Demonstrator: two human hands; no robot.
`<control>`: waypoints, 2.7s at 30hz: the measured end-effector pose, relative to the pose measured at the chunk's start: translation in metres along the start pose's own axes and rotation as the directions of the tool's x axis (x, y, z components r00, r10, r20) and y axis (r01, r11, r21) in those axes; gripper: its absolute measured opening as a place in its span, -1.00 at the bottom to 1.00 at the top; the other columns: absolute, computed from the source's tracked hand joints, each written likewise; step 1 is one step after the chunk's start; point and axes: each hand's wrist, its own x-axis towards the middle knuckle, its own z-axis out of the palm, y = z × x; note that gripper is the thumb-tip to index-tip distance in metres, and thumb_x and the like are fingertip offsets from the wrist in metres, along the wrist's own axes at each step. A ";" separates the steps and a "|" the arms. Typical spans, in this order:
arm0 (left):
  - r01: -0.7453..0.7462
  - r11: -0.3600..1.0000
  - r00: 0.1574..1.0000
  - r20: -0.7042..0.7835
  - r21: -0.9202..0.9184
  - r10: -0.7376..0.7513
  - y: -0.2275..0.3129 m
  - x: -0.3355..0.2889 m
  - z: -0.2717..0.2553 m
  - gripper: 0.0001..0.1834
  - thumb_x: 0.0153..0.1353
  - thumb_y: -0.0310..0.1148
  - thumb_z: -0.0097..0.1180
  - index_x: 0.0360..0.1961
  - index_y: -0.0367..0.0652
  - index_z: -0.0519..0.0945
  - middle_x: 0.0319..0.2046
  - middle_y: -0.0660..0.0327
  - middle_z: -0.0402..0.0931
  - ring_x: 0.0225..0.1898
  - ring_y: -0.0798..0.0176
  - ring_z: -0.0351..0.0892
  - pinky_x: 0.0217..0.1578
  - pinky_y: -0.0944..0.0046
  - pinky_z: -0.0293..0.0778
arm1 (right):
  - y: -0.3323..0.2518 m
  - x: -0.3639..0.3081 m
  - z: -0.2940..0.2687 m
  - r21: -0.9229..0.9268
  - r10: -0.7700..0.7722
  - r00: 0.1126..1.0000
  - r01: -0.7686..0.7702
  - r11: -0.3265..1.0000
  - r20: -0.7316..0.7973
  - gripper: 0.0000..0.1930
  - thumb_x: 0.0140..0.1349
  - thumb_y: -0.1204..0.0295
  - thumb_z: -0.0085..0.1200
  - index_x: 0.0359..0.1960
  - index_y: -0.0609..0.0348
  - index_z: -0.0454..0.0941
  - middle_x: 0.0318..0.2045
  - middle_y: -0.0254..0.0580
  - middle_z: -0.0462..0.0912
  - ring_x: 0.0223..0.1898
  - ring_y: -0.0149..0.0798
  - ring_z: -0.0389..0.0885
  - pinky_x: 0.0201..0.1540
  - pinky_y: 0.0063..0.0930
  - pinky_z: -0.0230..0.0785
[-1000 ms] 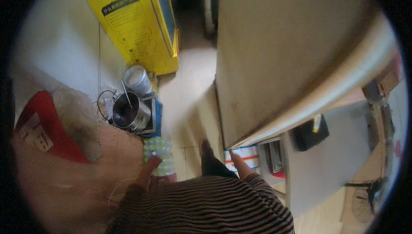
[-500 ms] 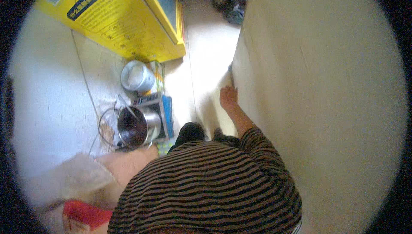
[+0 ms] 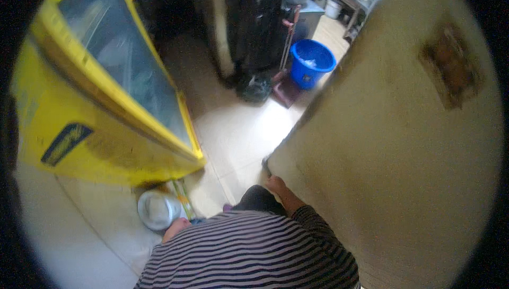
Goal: The person assembles a noodle bowl by placing noodles in a container, adding shredded cucumber, carrots, and bean sprouts, then wrapping the bowl in a plastic bag and attaching a receipt.
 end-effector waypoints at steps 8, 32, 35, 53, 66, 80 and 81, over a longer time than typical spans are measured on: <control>-0.474 0.870 0.873 -0.059 0.132 0.485 0.213 0.196 -0.147 -0.67 0.05 -0.08 0.14 -0.39 -0.14 0.64 -0.44 0.06 0.62 -0.39 0.11 0.60 -0.30 0.16 0.49 | -0.023 0.130 -0.074 0.155 0.158 0.983 -0.143 0.977 -0.088 -0.55 0.03 0.09 0.13 -0.27 0.28 0.62 -0.30 0.11 0.64 -0.26 0.01 0.61 -0.22 -0.22 0.45; -0.390 0.717 0.920 0.278 0.578 0.276 0.613 0.474 -0.485 -0.44 0.10 0.13 0.03 -0.28 -0.20 0.66 -0.29 -0.02 0.62 -0.22 -0.03 0.61 -0.18 0.03 0.49 | 0.107 0.271 -0.353 0.638 0.838 0.531 -0.603 0.480 -0.129 -0.13 0.00 -0.26 0.02 0.16 0.25 0.35 0.08 0.14 0.46 0.14 0.07 0.40 0.20 -0.23 0.22; -0.389 0.516 0.921 0.306 0.763 0.243 0.689 0.512 -0.531 -0.44 0.10 0.14 0.03 -0.28 -0.21 0.66 -0.29 -0.02 0.62 -0.22 -0.03 0.61 -0.18 0.03 0.49 | 0.120 0.256 -0.346 0.795 0.897 0.439 -0.530 0.296 -0.042 -0.01 -0.03 -0.30 0.03 0.29 0.22 0.16 0.25 0.14 0.25 0.31 0.05 0.16 0.33 -0.17 0.01; -0.602 0.553 0.797 0.467 0.576 0.383 1.143 0.487 -0.299 -0.63 0.12 -0.08 0.14 -0.30 -0.21 0.64 -0.44 0.16 0.61 -0.35 0.26 0.58 -0.27 0.25 0.49 | 0.430 0.297 -0.589 0.998 0.950 0.312 -0.057 0.029 -0.010 -0.12 0.14 -0.15 -0.02 0.29 0.32 0.10 0.24 0.22 0.24 0.29 0.06 0.21 0.29 -0.29 0.11; -0.610 0.532 0.791 0.493 0.587 0.362 1.464 0.585 -0.210 -0.65 0.18 -0.16 0.12 -0.23 -0.27 0.58 -0.40 0.15 0.59 -0.32 0.27 0.55 -0.29 0.24 0.50 | 0.624 0.364 -0.852 0.918 0.901 0.417 -0.296 0.262 -0.123 0.00 0.05 -0.32 -0.09 0.33 0.26 0.04 0.34 0.13 0.05 0.37 0.06 -0.03 0.37 -0.17 -0.12; -0.712 0.586 0.697 0.491 0.386 0.523 1.874 0.651 -0.165 -0.67 0.15 -0.19 0.09 -0.39 -0.31 0.59 -0.54 0.21 0.58 -0.59 0.36 0.47 -0.57 0.35 0.40 | 0.734 0.356 -0.893 0.960 0.807 0.540 0.256 0.113 -0.238 -0.33 0.22 -0.03 -0.04 0.27 0.10 0.23 0.25 0.09 0.23 0.32 -0.01 0.11 0.31 -0.19 0.00; -0.697 0.592 0.707 0.526 0.404 0.473 1.905 0.653 -0.156 -0.63 0.20 -0.18 0.09 -0.21 -0.34 0.52 -0.42 0.21 0.57 -0.38 0.34 0.53 -0.41 0.33 0.45 | 0.754 0.365 -0.908 0.997 0.860 0.504 0.051 0.061 -0.079 -0.30 0.21 -0.06 -0.05 0.28 0.10 0.21 0.27 0.07 0.20 0.33 -0.02 0.07 0.32 -0.18 -0.02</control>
